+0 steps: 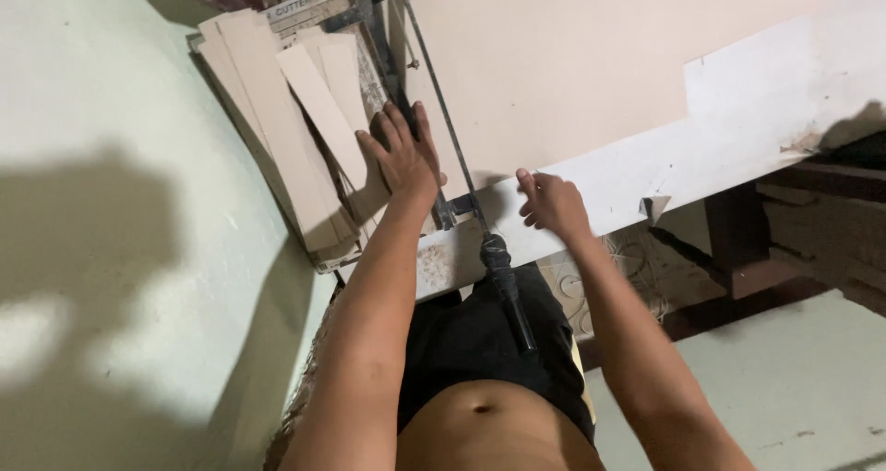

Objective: The person uses a manual paper cutter to slice a large sheet of cardboard into smaller strips. They repeatedly align the cardboard against the machine's guide, press down the cutting lever, and remove the cut pieces.

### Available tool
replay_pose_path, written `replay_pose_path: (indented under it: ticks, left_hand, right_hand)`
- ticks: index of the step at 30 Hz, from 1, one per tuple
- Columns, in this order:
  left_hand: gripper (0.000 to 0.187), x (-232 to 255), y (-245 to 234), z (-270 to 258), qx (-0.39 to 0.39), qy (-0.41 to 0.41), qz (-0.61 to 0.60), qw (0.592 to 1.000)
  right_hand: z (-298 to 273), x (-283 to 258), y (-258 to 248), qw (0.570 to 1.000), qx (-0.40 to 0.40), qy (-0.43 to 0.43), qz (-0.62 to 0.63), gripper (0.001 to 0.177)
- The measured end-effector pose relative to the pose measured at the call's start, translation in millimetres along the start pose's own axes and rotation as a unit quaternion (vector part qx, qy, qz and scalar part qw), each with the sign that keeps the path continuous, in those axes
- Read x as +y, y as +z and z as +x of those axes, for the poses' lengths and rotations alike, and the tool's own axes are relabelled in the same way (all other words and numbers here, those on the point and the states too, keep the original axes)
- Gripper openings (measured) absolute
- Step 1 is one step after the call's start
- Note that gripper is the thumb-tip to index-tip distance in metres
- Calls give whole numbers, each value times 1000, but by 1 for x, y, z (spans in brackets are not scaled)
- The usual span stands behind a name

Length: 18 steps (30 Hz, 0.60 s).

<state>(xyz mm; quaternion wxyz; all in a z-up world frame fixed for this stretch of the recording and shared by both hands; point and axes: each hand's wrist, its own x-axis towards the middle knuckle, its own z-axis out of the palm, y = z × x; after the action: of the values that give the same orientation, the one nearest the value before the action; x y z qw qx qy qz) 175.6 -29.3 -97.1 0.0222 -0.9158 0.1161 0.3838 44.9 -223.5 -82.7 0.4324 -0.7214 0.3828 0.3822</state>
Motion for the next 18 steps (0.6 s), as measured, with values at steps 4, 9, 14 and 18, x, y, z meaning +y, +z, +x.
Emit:
replay_pose_path:
  ticks: [4,9,14,18]
  left_hand:
    - [126,1,1,4,-23,-18,23,999]
    - [121,3,-1,9,-27,-20,11,999]
    - [120,-1,2,2,8,1,-15,1000]
    - [84,-5,29,7,70,45,64,995]
  right_hand:
    - [-160,-83,6,972,-3,-95,-214,75]
    - [-98,-3,84,938,-62,-43,-337,83]
    - [-77,36,93,965,4,-143,-218,84]
    - [-183,-53,12,986,-35,-98,-134,103]
